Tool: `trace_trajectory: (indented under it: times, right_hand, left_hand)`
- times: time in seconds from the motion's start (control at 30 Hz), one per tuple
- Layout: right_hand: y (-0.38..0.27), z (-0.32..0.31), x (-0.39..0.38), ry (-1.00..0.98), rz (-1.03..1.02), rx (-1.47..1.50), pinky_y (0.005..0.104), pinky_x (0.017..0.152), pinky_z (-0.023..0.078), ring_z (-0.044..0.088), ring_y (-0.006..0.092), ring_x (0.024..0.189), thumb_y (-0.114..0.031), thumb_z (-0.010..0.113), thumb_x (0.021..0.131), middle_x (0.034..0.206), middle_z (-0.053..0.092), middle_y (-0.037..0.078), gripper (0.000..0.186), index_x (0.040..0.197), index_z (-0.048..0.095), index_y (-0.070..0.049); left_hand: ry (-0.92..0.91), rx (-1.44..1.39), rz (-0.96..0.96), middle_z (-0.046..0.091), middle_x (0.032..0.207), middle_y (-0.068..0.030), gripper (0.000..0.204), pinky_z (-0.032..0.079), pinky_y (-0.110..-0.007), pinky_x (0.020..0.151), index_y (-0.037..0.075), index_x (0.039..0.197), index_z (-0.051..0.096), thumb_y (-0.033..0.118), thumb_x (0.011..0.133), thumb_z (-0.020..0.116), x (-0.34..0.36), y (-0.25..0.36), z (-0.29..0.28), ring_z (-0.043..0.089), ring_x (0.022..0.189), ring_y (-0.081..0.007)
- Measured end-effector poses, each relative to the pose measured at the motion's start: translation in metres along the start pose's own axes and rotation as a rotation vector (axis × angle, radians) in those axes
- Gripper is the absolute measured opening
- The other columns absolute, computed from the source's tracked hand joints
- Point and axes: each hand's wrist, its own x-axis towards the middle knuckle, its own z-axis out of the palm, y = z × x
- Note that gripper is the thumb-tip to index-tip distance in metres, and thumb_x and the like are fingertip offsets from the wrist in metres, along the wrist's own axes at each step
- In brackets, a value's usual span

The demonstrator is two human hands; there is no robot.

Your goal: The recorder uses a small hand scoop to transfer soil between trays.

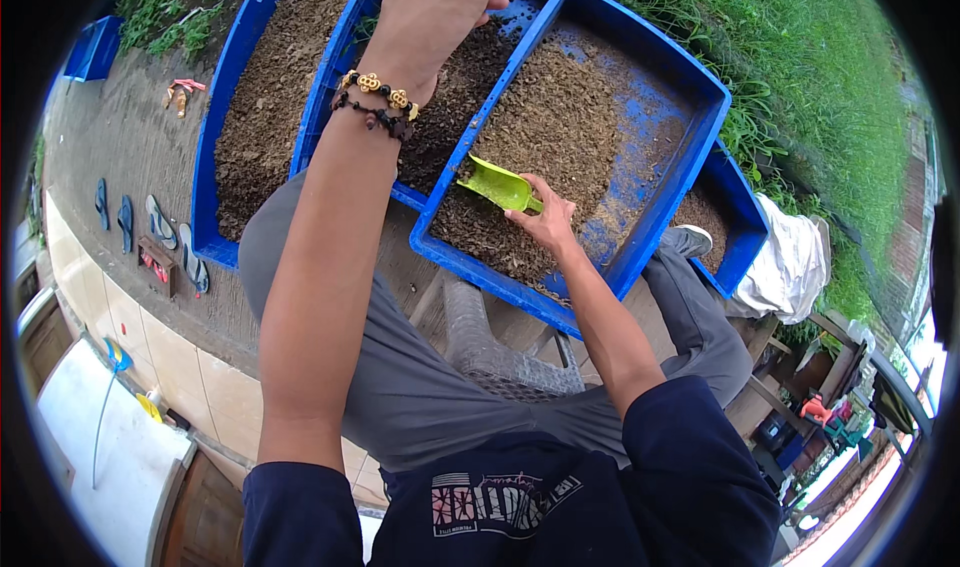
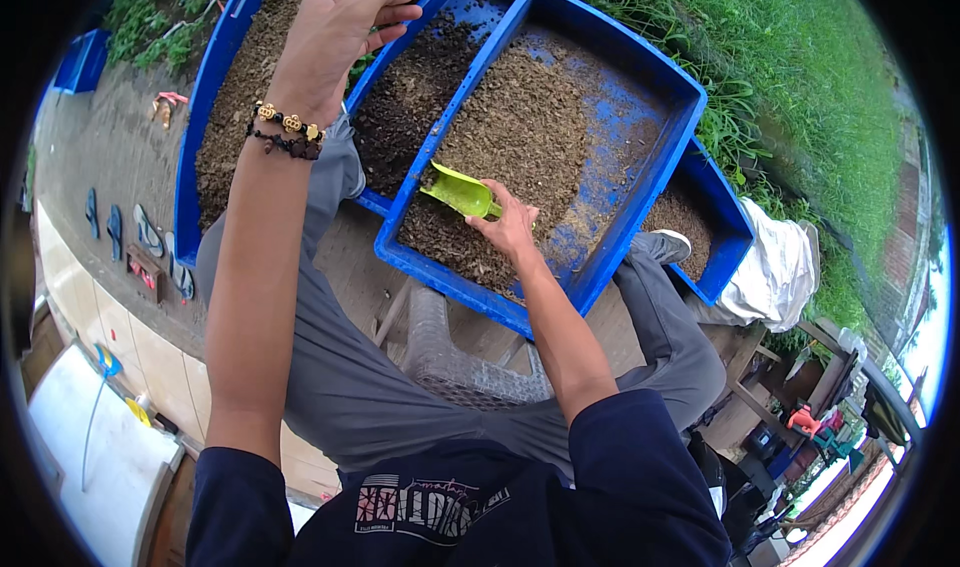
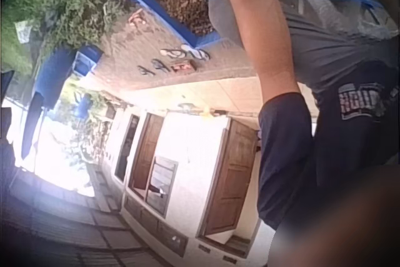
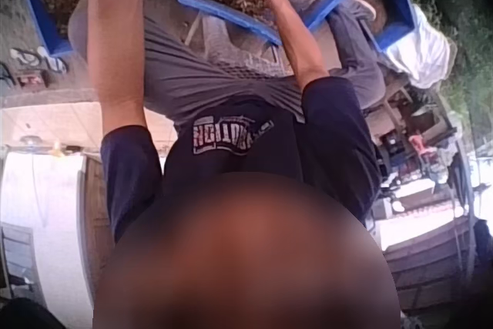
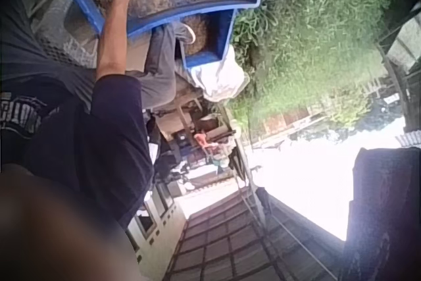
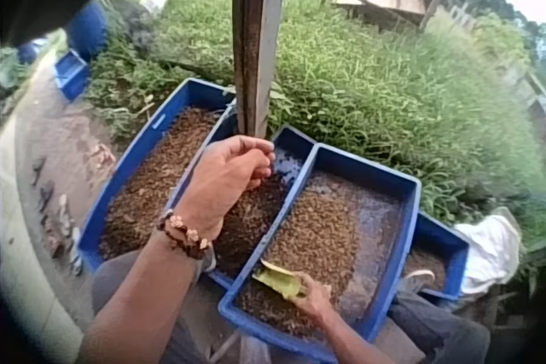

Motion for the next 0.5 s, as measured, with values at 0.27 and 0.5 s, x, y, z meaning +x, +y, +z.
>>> trace_trajectory:
  times: [0.27, 0.5]
  right_hand:
    - [0.006, -0.018, -0.002, -0.043, -0.026, 0.100, 0.0439, 0.105, 0.030, 0.060, 0.0279, 0.115, -0.039, 0.085, 0.069, 0.122, 0.068, 0.008, 0.076, 0.137, 0.053, -0.025]
    - [-0.057, -0.048, 0.000, 0.072, -0.081, 0.142, 0.0451, 0.105, 0.032, 0.061, 0.0289, 0.117, -0.043, 0.082, 0.074, 0.124, 0.067, 0.008, 0.075, 0.139, 0.051, -0.022]
  left_hand:
    - [0.003, 0.006, -0.016, 0.066, 0.089, -0.0009, 0.016, 0.049, -0.019, 0.071, 0.001, 0.104, 0.064, 0.012, 0.094, 0.058, 0.000, 0.000, 0.001, 0.061, 0.079, -0.0065]
    - [-0.015, -0.023, 0.028, 0.066, 0.089, -0.0007, 0.017, 0.049, -0.019, 0.071, 0.001, 0.105, 0.064, 0.013, 0.095, 0.057, 0.001, -0.002, -0.002, 0.061, 0.079, -0.0062]
